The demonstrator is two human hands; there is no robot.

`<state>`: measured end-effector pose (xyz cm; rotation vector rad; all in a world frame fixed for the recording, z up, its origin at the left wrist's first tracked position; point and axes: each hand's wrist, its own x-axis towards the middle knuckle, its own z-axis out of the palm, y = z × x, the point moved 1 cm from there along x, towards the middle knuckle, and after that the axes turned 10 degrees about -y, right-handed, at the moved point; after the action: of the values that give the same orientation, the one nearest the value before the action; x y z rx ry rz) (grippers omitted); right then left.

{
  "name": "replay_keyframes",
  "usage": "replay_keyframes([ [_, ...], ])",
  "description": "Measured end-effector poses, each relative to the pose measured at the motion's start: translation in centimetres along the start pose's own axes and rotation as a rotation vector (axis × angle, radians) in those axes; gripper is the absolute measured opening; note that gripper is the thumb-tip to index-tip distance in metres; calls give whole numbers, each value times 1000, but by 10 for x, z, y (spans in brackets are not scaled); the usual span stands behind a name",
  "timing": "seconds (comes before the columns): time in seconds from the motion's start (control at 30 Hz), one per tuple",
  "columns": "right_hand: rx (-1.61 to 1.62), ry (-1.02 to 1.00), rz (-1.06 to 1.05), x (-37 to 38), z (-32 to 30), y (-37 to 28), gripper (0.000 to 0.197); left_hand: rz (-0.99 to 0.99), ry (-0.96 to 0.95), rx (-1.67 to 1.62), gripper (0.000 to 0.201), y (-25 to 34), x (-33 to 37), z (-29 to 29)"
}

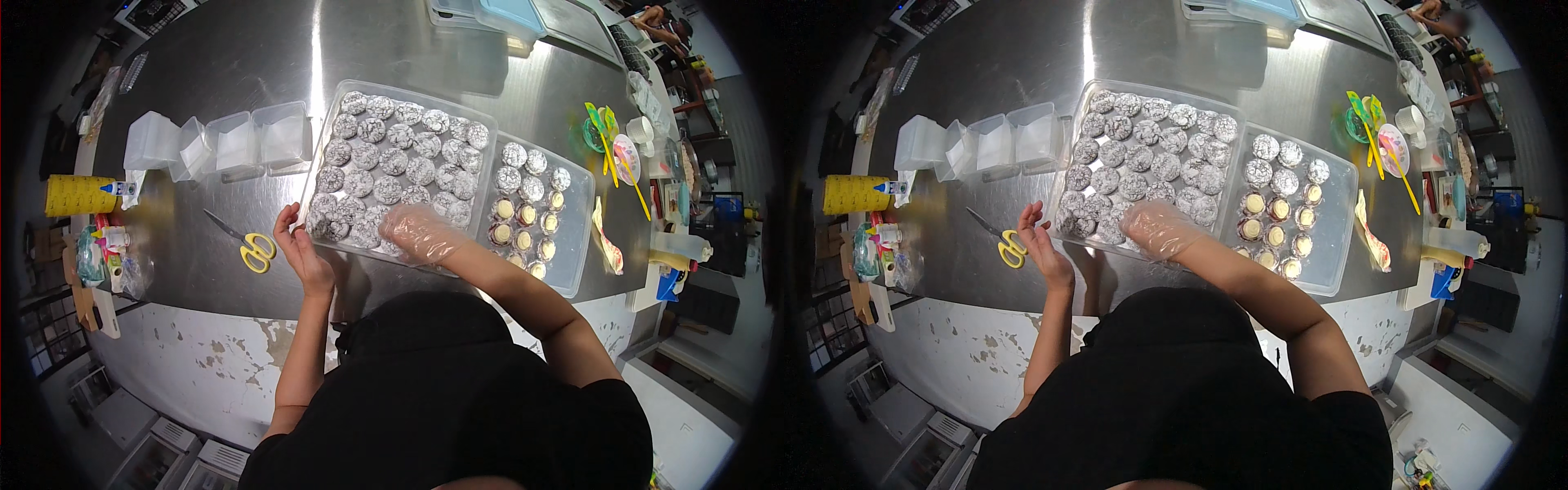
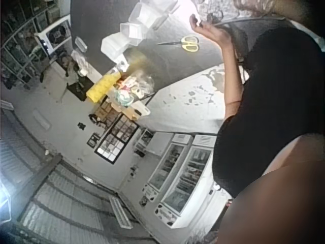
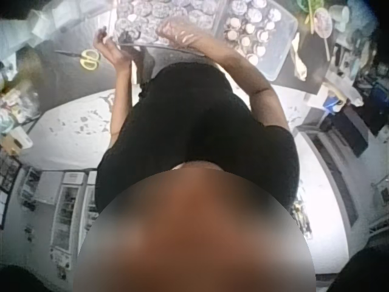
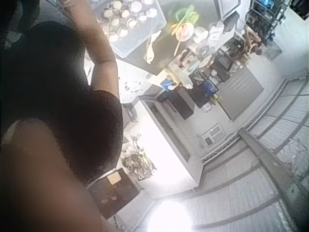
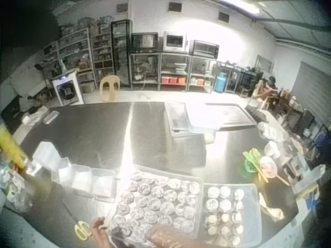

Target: Decorating and arranging small pastries or truffles on trays.

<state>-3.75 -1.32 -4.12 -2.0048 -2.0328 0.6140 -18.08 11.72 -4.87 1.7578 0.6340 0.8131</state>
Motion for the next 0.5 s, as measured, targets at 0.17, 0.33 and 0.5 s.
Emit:
replay_keyframes([
  [0.17,-55,-91,43,3,2,1,24,16,-24,-11,42,1,2,7],
  [0.33,5,-104,-4,-5,-16,10,22,5,-47,-41,41,1,2,13],
  [0.5,205,207,289,-72,-63,31,33,3,-41,-42,41,1,0,9],
])
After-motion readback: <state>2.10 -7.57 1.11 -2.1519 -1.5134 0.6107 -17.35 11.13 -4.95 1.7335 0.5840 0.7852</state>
